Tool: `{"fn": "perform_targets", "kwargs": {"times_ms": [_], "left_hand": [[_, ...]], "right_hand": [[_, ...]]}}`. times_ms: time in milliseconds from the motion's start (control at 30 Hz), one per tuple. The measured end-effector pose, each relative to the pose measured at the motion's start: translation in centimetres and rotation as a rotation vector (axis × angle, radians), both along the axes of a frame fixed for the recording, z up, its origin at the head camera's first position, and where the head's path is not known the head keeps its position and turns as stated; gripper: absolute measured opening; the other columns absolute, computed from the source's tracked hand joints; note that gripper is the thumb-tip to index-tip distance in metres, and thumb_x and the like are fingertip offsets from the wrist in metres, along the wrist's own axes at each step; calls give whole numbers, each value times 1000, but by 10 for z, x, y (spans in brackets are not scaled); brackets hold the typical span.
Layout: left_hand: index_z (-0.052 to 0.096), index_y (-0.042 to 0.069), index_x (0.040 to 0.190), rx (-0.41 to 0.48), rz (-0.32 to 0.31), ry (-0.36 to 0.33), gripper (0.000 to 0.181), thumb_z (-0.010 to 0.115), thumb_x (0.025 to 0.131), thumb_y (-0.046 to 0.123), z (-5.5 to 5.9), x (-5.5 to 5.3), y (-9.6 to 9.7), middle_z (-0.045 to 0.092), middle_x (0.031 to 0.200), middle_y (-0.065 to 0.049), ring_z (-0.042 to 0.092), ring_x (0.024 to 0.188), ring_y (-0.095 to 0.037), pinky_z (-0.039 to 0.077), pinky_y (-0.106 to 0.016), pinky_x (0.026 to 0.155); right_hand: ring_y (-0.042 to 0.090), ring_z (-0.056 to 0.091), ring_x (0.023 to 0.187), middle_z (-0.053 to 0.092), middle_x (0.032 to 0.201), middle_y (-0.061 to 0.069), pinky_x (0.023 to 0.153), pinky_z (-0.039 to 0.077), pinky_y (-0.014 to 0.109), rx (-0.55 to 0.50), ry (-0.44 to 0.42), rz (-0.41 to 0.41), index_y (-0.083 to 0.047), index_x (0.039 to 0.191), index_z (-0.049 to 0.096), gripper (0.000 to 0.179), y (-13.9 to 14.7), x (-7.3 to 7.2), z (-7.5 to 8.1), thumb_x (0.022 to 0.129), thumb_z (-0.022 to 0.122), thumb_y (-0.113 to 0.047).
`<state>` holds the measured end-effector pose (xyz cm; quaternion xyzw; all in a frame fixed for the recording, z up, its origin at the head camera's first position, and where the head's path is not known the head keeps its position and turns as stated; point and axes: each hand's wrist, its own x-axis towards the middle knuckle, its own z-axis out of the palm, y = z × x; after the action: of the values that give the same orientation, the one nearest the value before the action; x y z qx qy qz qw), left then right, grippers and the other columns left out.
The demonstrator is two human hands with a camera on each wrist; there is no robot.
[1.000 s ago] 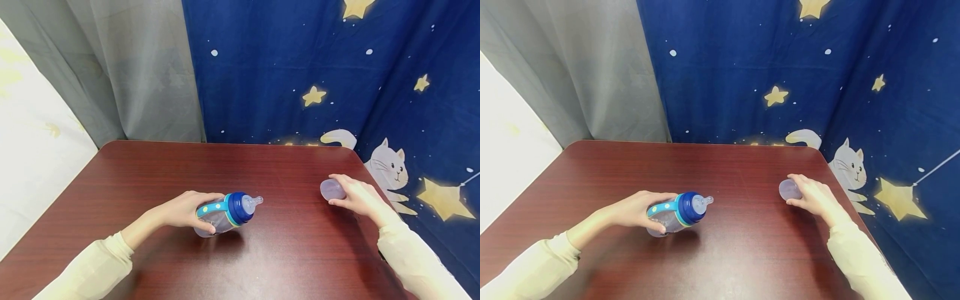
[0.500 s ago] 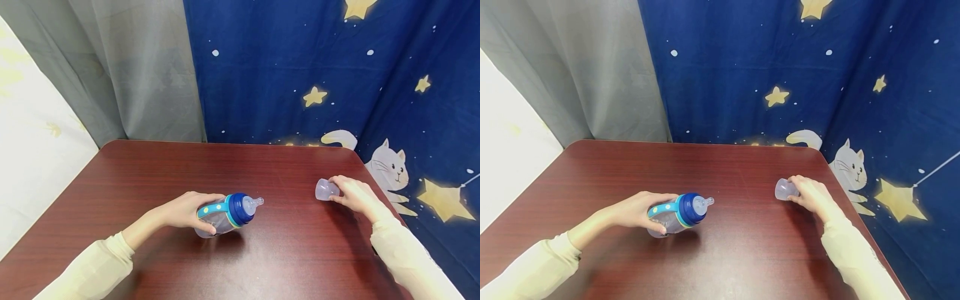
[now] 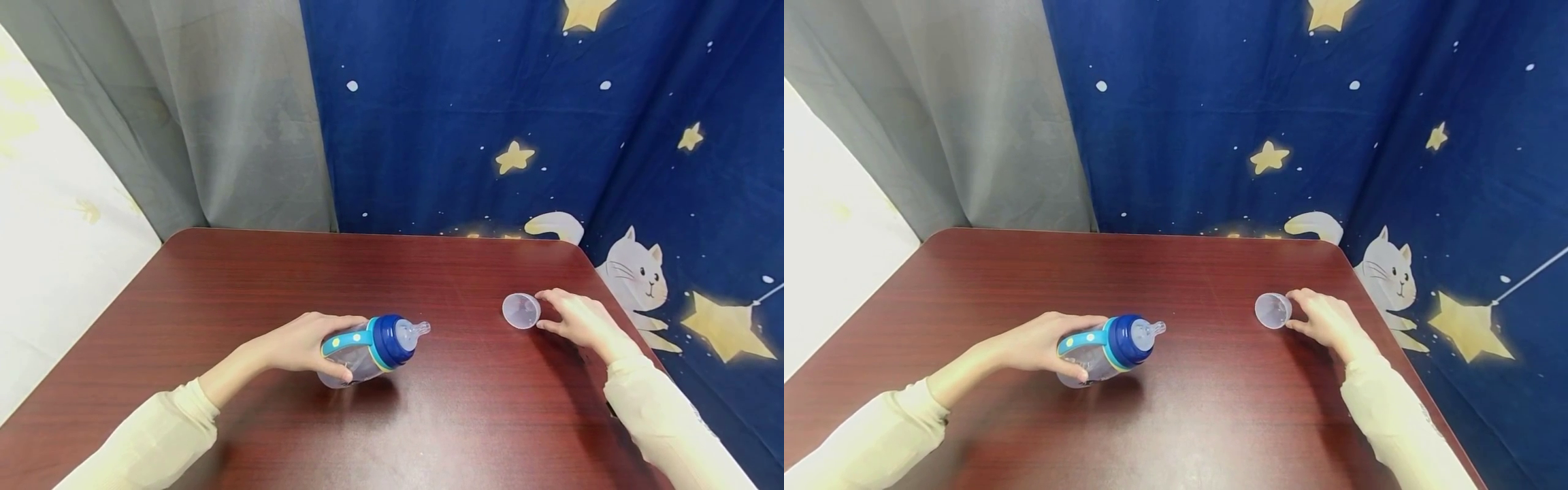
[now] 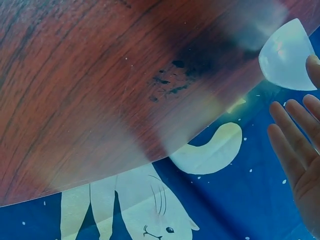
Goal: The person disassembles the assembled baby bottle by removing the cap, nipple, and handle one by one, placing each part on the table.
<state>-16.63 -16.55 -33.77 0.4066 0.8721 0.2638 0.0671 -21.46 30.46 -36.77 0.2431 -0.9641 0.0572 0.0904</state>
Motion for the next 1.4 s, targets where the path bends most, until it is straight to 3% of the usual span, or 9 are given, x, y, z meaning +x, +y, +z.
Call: {"fn": "perform_targets", "kwargs": {"times_ms": [733, 1033, 1400], "left_hand": [[44, 22, 127, 13, -6, 4, 74, 65, 66, 59, -1, -2, 0, 55, 97, 15, 52, 83, -2, 45, -24, 68], [44, 25, 126, 13, -4, 2, 73, 66, 65, 58, -2, -3, 0, 55, 95, 17, 52, 82, -2, 45, -24, 68], [44, 24, 127, 19, -11, 5, 74, 66, 66, 58, -2, -3, 1, 55, 97, 15, 52, 83, -3, 45, -24, 68]], "right_hand": [[29, 55, 93, 56, 106, 15, 70, 42, 50, 24, -18, -29, -4, 114, 53, 50, -1, 1, 1, 75, 69, -29], [28, 56, 91, 57, 106, 14, 68, 43, 48, 13, 30, 11, -5, 113, 54, 49, -6, 0, 1, 74, 70, -30], [29, 55, 94, 57, 107, 15, 70, 43, 49, 8, 18, 11, -5, 114, 54, 49, -11, 2, 3, 75, 69, -30]]}}
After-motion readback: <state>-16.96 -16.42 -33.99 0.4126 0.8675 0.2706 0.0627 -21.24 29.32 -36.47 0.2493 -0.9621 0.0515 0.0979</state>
